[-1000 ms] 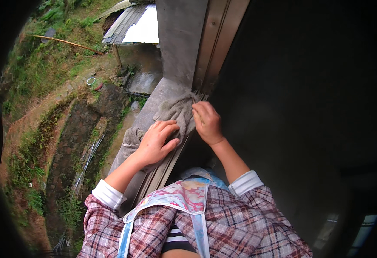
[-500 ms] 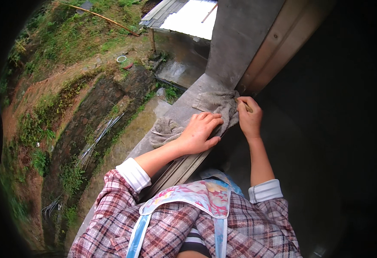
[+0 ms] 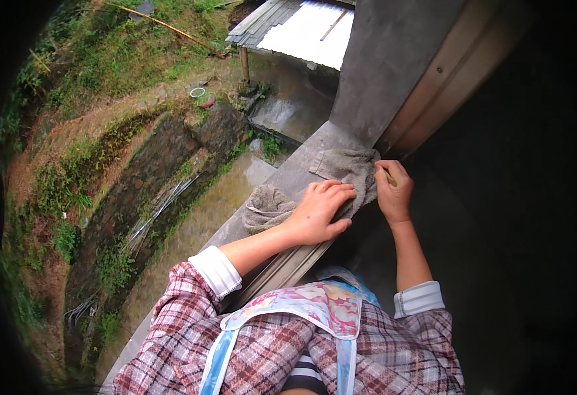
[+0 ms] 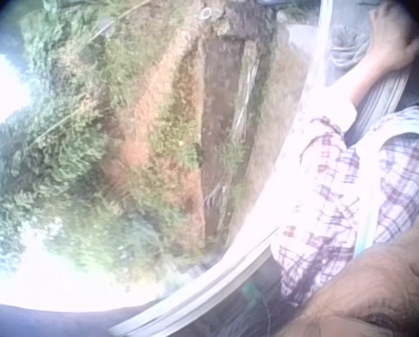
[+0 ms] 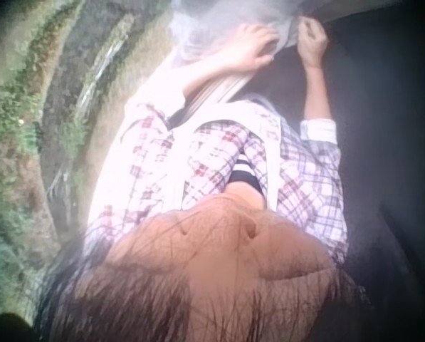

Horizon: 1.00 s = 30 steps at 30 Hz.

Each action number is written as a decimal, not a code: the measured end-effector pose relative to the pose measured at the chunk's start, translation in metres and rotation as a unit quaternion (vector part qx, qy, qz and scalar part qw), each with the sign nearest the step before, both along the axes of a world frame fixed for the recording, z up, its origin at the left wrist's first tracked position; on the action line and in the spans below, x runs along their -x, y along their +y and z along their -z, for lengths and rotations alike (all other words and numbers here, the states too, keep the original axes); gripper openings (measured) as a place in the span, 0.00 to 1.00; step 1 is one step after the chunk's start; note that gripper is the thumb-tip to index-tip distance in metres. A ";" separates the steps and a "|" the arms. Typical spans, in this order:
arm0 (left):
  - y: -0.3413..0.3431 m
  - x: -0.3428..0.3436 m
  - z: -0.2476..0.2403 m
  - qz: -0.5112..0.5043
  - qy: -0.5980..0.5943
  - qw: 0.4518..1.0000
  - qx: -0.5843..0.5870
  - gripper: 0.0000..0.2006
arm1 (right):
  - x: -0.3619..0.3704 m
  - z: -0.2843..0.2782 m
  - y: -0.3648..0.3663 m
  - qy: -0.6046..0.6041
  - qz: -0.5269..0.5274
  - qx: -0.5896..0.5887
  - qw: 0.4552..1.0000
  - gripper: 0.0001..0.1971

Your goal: The person cleans a window frame and sill using a cloth and a small stick-like tool. They wipe the frame, scrape along the edges, and rinse the cloth in a red bucket of soapy water before continuing to wipe the frame.

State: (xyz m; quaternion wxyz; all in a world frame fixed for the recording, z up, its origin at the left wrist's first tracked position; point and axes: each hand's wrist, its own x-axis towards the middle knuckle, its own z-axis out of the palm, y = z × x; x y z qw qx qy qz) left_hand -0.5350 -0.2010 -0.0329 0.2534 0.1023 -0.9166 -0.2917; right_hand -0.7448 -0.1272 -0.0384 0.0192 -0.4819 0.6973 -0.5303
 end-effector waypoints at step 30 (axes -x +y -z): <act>-0.007 -0.080 -0.006 -0.069 0.162 0.548 -0.818 0.18 | -0.055 0.012 0.033 -0.116 0.020 0.187 0.975 0.06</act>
